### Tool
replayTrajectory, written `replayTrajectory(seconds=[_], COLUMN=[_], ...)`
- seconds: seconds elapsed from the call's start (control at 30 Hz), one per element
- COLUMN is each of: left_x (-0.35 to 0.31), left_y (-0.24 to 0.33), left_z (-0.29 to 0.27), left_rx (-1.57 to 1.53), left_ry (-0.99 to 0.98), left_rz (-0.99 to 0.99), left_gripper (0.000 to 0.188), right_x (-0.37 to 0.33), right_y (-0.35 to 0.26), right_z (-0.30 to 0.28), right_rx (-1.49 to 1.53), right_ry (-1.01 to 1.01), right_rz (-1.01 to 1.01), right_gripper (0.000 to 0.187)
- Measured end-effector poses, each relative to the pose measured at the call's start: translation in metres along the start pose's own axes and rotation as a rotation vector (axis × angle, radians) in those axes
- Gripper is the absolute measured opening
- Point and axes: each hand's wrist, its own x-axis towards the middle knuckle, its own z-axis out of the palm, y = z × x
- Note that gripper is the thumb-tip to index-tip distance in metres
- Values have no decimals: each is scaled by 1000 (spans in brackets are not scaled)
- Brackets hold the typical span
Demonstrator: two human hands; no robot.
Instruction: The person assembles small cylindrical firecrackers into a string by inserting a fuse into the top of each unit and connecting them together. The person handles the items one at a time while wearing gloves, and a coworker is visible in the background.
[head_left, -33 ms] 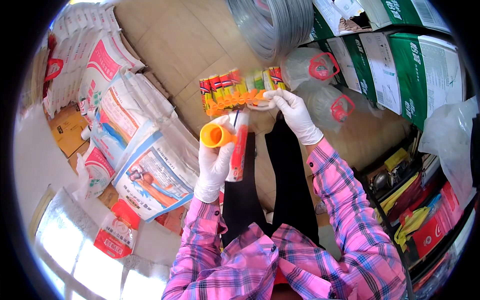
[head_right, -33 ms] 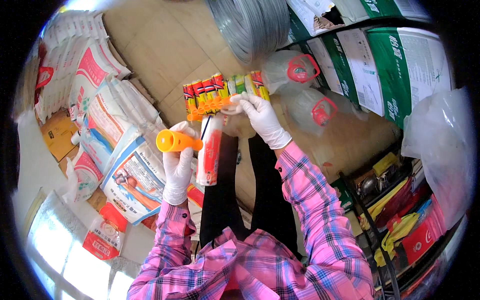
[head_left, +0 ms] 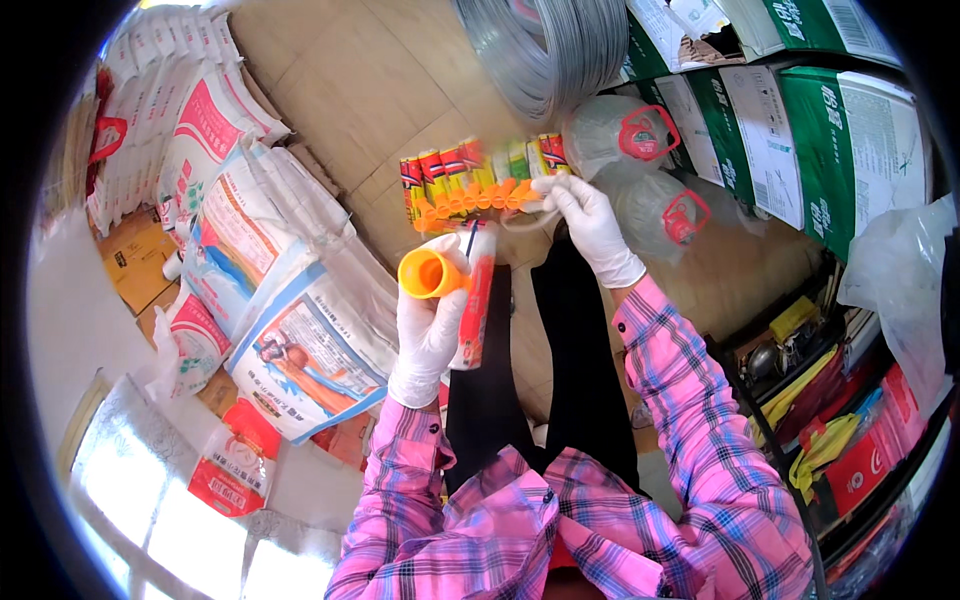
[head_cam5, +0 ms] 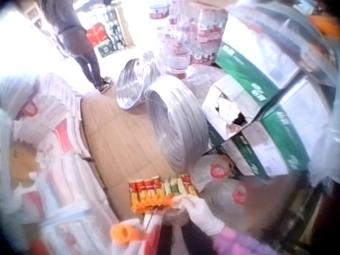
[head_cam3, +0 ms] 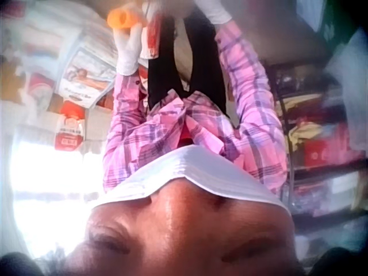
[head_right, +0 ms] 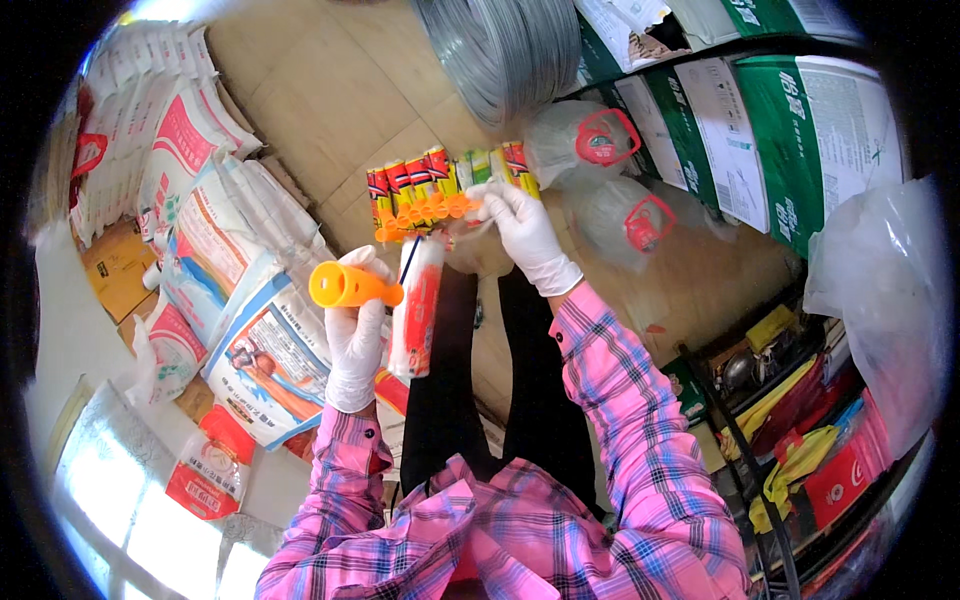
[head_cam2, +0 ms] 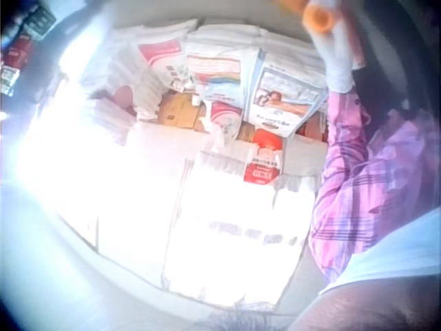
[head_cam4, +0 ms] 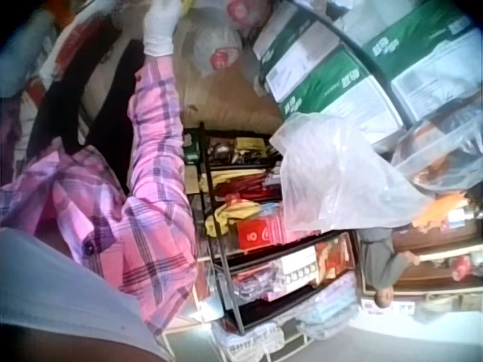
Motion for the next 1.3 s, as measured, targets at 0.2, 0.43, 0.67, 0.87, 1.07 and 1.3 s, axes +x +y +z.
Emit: replayTrajectory(seconds=[0.2,0.43,0.67,0.87,1.07,1.3], left_x=[17,35,35,34,40,43], left_y=[5,-36,-60,-48,-47,-47], left_z=[1,8,-9,-5,7,9], left_rx=[184,189,277,114,95,192], left_ry=[102,58,119,70,-28,-18], left_rz=[-207,-189,-219,-283,-282,-252], left_gripper=[34,35,18,20,17,12], right_x=[6,-13,-23,-22,-24,-36], right_y=[-14,-31,-42,-28,-23,-27], right_z=[1,35,41,28,29,30], right_rx=[139,-698,-521,-581,-614,-582], right_ry=[-223,-509,-309,-270,-282,-275], right_rz=[148,-341,-260,-380,-367,-348], right_gripper=[27,13,11,8,10,13])
